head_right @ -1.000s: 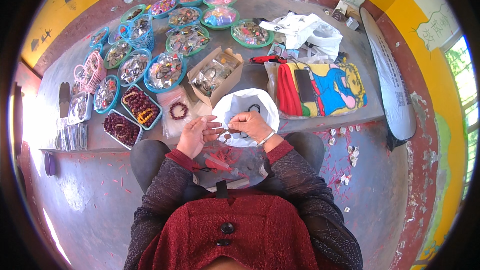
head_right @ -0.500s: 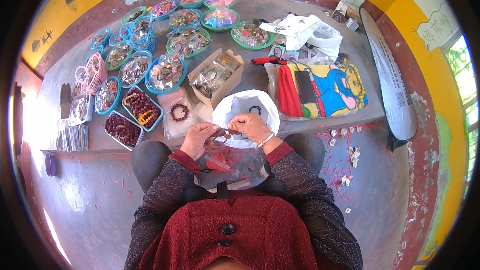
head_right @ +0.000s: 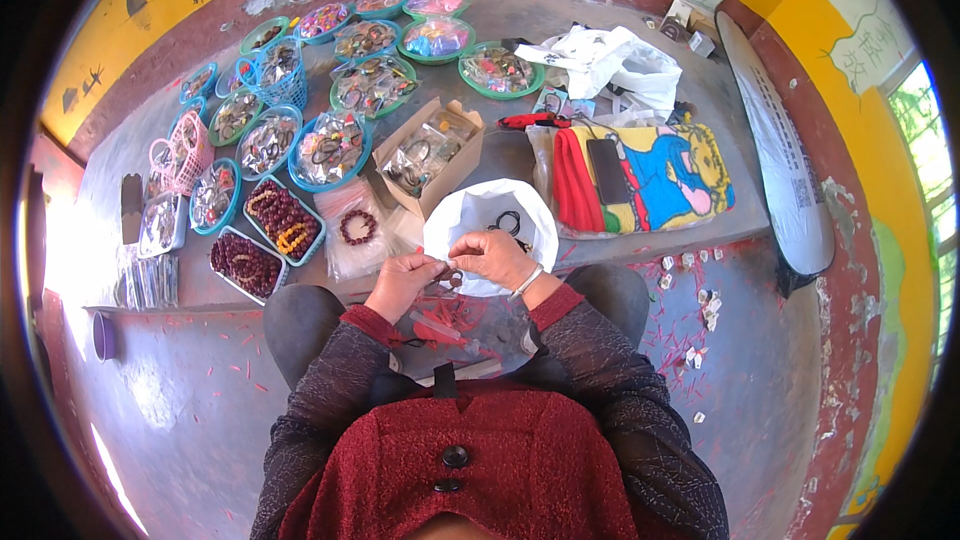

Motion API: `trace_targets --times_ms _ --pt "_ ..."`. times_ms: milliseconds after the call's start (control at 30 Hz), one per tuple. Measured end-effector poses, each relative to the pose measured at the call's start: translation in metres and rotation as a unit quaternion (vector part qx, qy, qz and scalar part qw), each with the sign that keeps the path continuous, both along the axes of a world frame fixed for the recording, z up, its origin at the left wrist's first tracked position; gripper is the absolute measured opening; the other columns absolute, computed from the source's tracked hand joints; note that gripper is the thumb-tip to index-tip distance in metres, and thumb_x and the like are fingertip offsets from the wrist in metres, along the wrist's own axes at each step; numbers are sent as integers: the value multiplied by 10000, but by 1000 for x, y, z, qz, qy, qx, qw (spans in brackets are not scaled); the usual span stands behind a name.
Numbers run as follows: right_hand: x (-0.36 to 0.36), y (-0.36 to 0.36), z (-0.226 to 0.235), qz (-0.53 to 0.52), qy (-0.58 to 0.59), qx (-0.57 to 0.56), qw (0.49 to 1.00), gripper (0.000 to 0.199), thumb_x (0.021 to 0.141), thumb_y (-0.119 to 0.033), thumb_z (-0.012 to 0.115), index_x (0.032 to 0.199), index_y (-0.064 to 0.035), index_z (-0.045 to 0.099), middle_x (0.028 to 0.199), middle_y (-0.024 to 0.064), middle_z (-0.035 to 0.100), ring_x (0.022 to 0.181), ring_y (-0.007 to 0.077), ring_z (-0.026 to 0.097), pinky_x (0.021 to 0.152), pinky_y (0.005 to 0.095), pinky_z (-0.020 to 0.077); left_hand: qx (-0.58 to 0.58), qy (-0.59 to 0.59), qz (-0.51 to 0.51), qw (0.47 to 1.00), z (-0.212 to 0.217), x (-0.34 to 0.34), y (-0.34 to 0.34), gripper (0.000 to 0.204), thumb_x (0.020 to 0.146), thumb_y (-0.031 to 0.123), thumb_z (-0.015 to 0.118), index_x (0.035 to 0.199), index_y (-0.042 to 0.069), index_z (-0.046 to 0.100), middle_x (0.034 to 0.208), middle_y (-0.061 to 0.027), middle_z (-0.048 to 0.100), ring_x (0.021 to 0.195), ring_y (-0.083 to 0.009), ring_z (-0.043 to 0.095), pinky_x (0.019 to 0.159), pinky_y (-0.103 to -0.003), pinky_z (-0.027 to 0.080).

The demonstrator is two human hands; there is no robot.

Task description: The person sits cross-legged on the floor and sorts small beads and jewelry items from a white plastic bag into a small white bowl. They handle the items by hand, picking them out of the bag and placing them into the bowl.

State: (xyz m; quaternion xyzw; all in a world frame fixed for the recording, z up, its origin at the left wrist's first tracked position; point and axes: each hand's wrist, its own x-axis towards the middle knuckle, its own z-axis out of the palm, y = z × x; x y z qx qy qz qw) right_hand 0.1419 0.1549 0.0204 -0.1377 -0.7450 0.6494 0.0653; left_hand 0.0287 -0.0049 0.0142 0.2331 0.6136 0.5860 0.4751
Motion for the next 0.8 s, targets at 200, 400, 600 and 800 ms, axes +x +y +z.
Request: trace_targets --times_ms 200,400,600,800 --pt "4 2 2 -14 -30 20 999 95 790 -91 632 832 -7 648 708 5 623 653 69 553 610 218 449 -11 -143 -11 990 29 -1 -1 222 869 176 564 977 -11 617 808 -68 642 534 -27 497 390 -163 294" --pt "4 3 2 -58 -10 -138 989 126 817 -109 616 857 9 635 702 13 612 635 76 555 606 220 452 5 -209 23 978 3 -12 -4 246 878 197 553 1018 -5 573 862 -79 642 607 -50 557 379 -147 275" --pt "3 6 5 -109 18 -176 978 133 832 -119 605 872 7 622 721 15 607 640 77 561 604 219 454 -23 -154 1 988 10 -10 -3 200 851 156 576 958 -11 599 807 -63 644 523 -22 479 374 -141 258" --pt "5 17 14 -73 -22 -78 994 124 833 -96 585 857 24 602 724 44 616 611 91 572 562 226 458 -6 -142 23 990 1 -12 -3 186 827 135 583 933 -14 623 722 -47 634 426 0 369 383 -148 252"
